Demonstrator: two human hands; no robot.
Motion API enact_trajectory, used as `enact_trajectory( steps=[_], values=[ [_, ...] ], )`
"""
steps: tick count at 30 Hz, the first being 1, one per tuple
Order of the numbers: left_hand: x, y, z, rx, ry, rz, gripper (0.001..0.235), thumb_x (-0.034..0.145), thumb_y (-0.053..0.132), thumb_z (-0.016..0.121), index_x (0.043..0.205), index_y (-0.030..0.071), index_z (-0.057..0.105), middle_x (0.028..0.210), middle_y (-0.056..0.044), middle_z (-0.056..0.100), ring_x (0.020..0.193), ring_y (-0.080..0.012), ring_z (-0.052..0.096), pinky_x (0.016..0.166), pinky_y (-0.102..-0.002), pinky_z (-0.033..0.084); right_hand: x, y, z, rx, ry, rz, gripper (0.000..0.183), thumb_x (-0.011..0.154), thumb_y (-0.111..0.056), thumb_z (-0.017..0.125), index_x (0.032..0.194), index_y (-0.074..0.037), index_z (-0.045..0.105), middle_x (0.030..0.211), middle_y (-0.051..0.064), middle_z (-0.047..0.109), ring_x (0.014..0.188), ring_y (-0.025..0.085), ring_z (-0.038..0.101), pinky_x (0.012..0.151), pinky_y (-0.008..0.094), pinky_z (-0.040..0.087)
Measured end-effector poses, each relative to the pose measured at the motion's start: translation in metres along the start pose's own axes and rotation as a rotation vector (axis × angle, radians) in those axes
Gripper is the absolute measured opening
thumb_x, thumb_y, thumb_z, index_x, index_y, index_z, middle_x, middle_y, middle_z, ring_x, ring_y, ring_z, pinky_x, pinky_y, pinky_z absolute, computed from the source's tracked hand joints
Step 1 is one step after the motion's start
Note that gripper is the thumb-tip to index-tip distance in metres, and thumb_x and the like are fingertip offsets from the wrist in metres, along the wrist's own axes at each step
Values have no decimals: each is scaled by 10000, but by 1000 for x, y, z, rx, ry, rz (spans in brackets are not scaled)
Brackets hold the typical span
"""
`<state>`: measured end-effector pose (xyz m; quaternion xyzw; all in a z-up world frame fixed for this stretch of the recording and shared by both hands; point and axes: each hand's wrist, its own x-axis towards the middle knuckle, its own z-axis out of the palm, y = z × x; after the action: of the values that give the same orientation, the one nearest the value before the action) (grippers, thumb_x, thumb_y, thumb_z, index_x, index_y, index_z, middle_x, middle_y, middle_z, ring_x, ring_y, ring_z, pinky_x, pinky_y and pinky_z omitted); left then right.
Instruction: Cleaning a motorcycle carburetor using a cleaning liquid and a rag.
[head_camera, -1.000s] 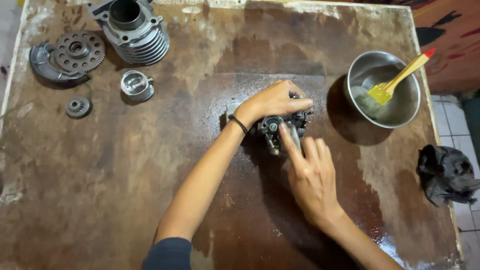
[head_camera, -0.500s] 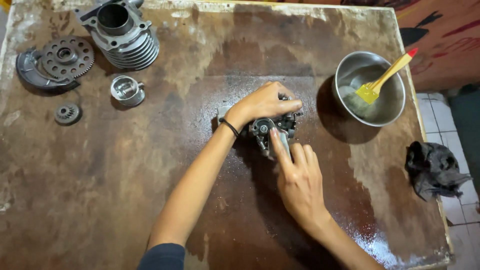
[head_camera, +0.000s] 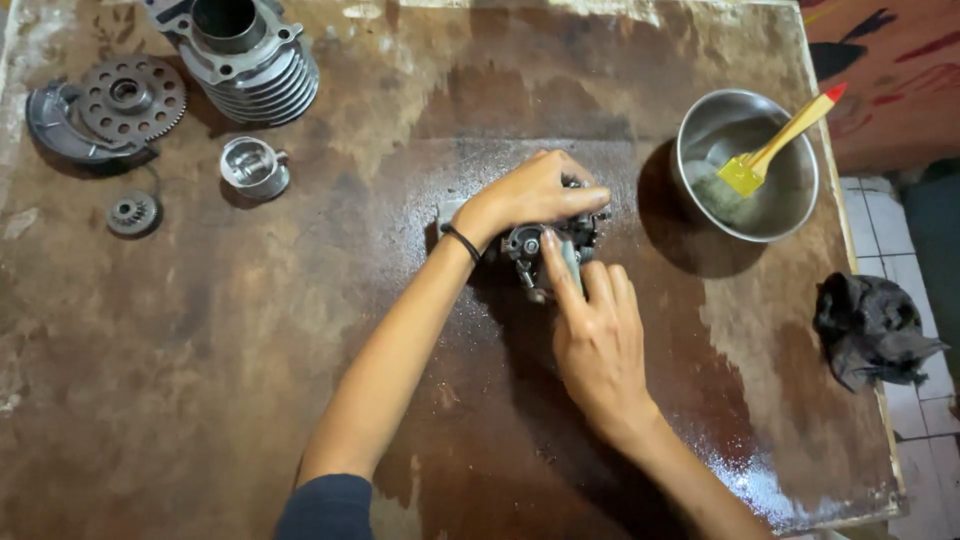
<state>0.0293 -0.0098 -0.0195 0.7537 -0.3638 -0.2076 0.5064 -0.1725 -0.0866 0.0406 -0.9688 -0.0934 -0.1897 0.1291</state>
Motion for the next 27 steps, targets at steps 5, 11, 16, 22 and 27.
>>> enact_trajectory(
  steps=[5,11,16,22,27],
  values=[
    [1,-2,-7,-13,28,58,443,851,465,662,938,51,798,846,-125,794,740,-212,742,739,-384,585,-4,2,3,16,-12,-11,699,814,80,563,1497,-68,528,926,157,538,868,332,515,820,448,474],
    [3,-1,-5,25,20,37,458,856,469,651,941,43,797,839,-142,787,741,-216,737,746,-384,575,1,-1,0,20,10,5,694,820,86,548,1497,-65,540,944,163,548,889,335,529,835,456,481],
    [3,-3,-4,7,7,6,462,835,473,665,942,45,801,864,-130,792,752,-206,745,742,-375,580,-3,-2,-15,161,-107,56,676,839,88,559,1486,-108,541,931,152,557,863,321,534,809,451,487],
    [3,0,-5,-7,1,17,460,844,466,655,949,46,809,838,-122,798,739,-193,735,730,-365,583,12,-9,-16,145,-34,12,670,847,83,572,1497,-74,521,950,173,544,888,341,523,827,452,471],
    [1,2,-7,-4,1,-26,471,840,479,655,956,47,802,821,-124,789,697,-202,720,693,-373,583,0,-5,-5,43,-27,-18,690,830,100,553,1497,-75,529,942,164,546,880,332,523,836,450,476]
  ],
)
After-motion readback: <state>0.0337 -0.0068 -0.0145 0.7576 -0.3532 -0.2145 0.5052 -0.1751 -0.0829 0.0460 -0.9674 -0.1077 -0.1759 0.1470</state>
